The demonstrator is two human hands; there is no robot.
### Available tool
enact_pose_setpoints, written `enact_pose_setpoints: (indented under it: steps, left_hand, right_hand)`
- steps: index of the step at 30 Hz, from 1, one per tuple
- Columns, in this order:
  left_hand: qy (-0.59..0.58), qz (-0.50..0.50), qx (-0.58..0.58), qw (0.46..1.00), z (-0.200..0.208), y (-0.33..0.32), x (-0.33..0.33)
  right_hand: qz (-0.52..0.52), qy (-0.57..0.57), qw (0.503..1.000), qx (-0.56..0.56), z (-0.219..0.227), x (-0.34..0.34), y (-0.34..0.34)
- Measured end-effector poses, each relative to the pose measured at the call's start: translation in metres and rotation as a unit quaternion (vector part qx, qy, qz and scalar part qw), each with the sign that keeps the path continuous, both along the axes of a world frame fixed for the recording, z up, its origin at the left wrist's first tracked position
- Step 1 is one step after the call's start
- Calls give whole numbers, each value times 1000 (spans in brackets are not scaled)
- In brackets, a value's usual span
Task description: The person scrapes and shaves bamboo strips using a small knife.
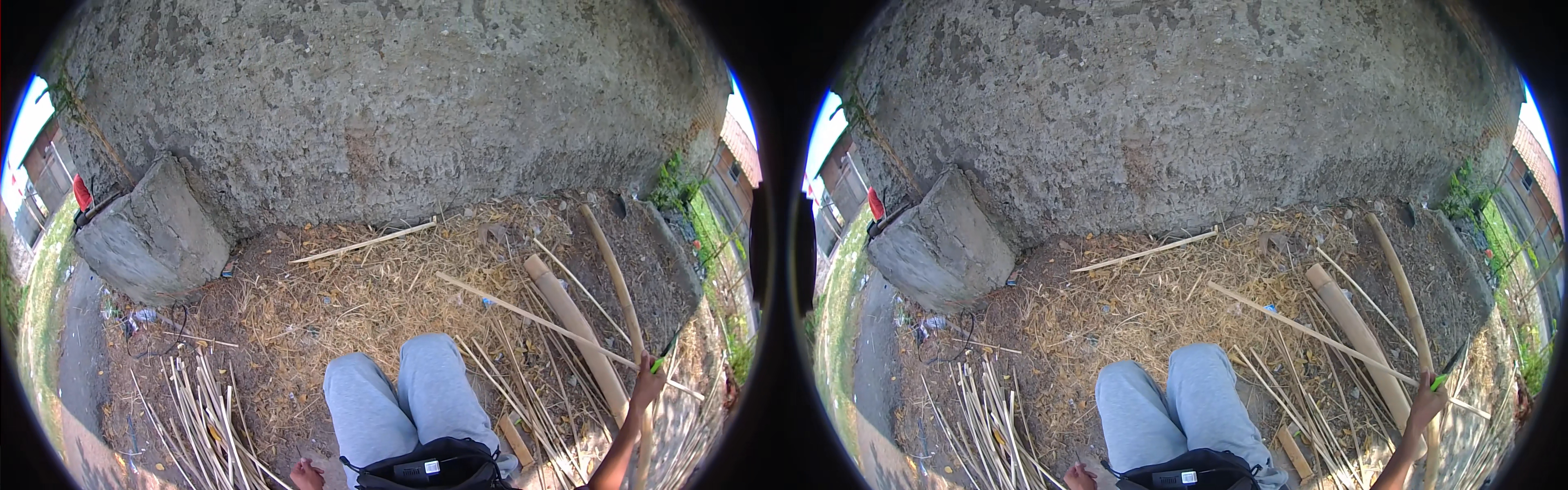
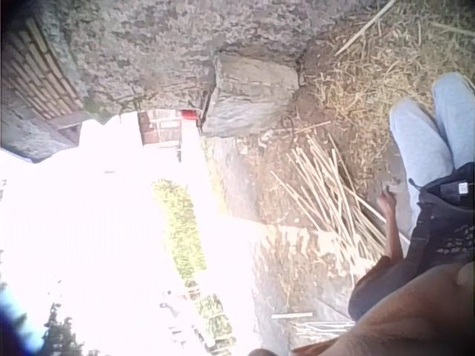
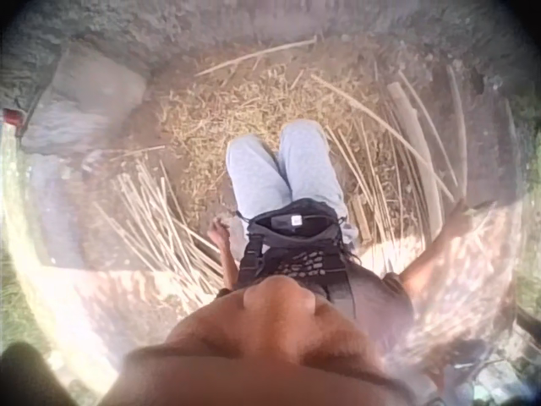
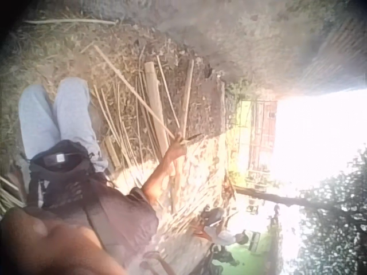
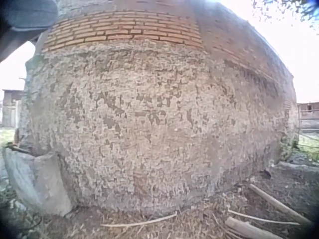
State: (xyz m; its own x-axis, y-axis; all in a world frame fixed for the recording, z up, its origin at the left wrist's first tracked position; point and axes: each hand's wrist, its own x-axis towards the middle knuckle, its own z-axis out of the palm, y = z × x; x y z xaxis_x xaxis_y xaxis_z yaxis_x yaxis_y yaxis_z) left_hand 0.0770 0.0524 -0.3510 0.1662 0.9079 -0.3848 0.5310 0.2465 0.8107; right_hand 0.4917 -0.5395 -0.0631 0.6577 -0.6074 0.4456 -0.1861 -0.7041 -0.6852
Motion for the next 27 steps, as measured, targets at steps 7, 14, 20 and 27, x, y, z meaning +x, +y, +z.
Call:
enact_pose_setpoints:
  steps: [7, 14, 20, 27]
  left_hand:
    - [38, -26, 391, 919, 77, 36, 25]
    - [23, -56, 419, 906, 247, 28, 92]
    - [12, -152, 690, 707, 359, 19, 114]
    - [16, -331, 666, 668, 428, 1, 136]
  right_hand:
    - [121, -73, 978, 155, 15, 22, 76]
    - [276, -124, 911, 281, 76, 37, 208]
    - [383, -164, 862, 287, 133, 18, 286]
    - [467, -266, 791, 293, 148, 5, 324]
